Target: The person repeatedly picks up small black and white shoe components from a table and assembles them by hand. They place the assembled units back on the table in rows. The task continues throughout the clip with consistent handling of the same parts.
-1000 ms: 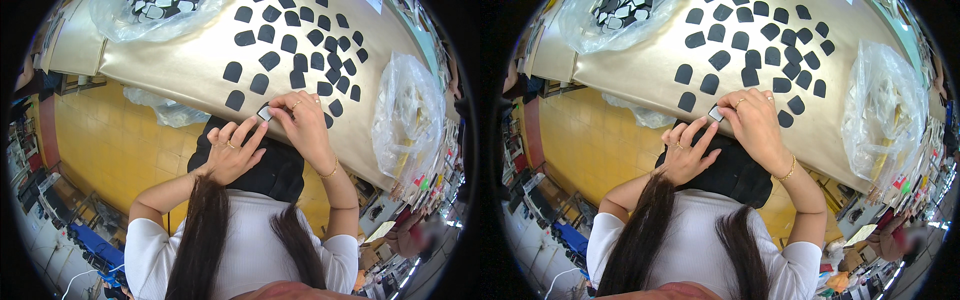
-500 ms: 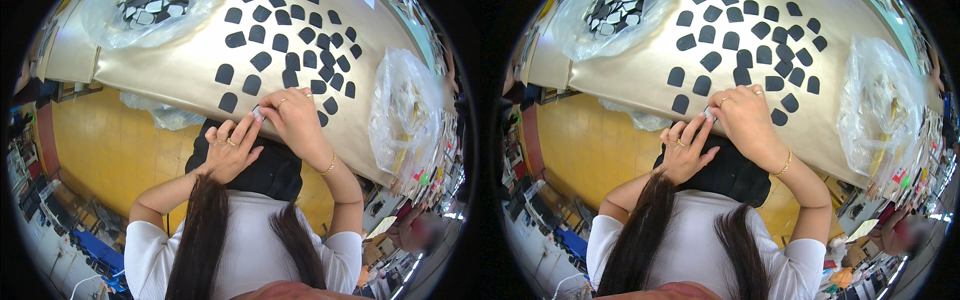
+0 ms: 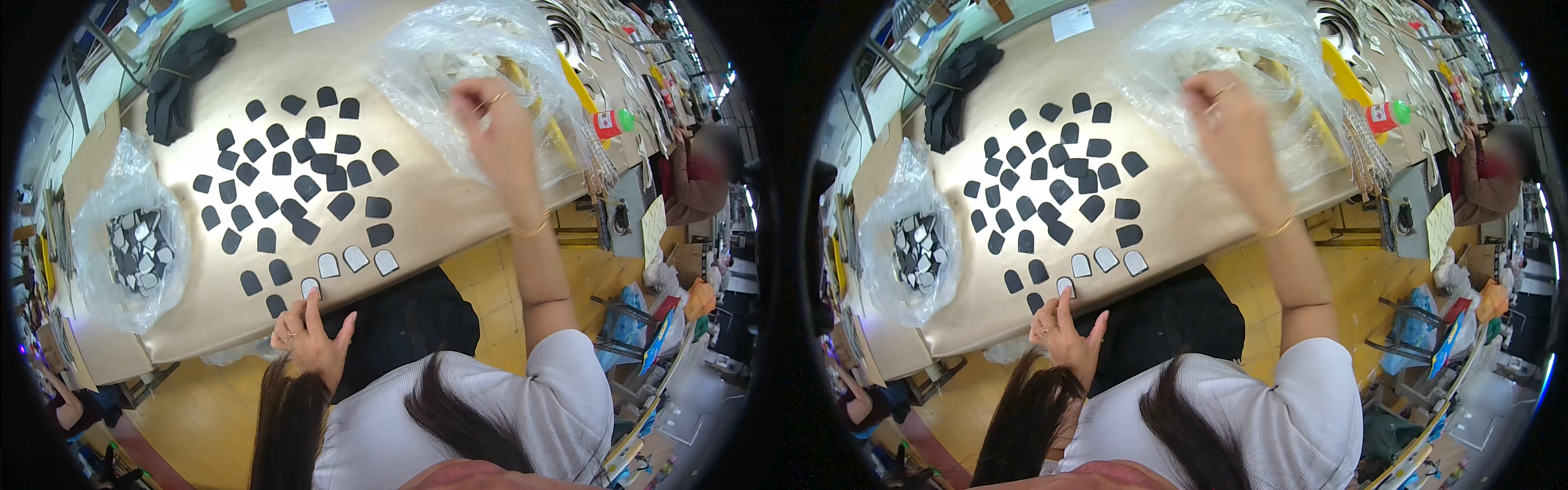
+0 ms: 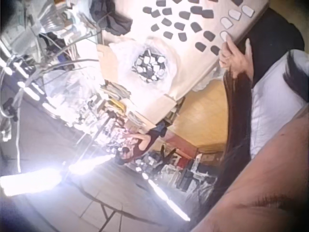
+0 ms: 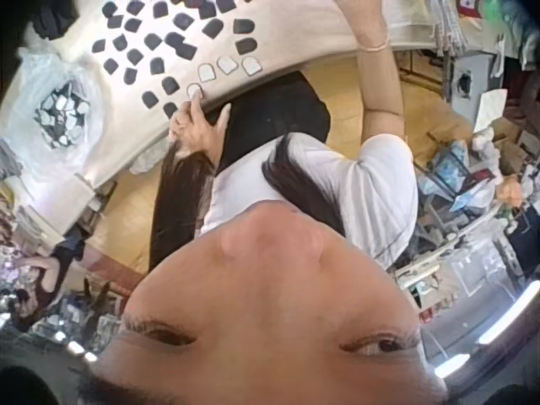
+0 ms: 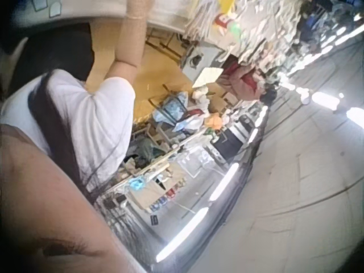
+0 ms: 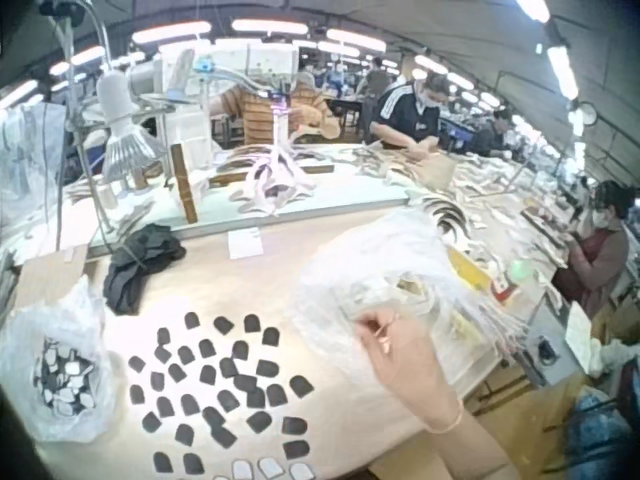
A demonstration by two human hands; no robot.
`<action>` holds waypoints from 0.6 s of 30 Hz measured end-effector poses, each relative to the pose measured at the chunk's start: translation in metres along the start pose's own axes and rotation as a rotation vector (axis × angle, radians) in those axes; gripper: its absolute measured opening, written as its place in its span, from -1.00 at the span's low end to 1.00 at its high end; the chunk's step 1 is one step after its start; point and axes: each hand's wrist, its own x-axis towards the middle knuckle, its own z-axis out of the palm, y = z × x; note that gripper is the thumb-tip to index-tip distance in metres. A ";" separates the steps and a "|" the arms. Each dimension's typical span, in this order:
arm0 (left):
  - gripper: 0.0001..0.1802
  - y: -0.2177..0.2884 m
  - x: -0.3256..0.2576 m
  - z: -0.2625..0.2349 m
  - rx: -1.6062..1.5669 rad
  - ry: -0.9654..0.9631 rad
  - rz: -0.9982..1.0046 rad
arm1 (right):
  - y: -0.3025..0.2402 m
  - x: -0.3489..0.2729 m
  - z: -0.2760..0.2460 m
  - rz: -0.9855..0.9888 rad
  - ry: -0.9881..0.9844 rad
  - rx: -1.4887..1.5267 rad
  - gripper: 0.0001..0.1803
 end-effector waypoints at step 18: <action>-0.25 0.016 0.011 -0.007 -0.166 0.069 0.032 | 0.153 0.085 -0.020 0.237 -0.442 -0.701 -0.72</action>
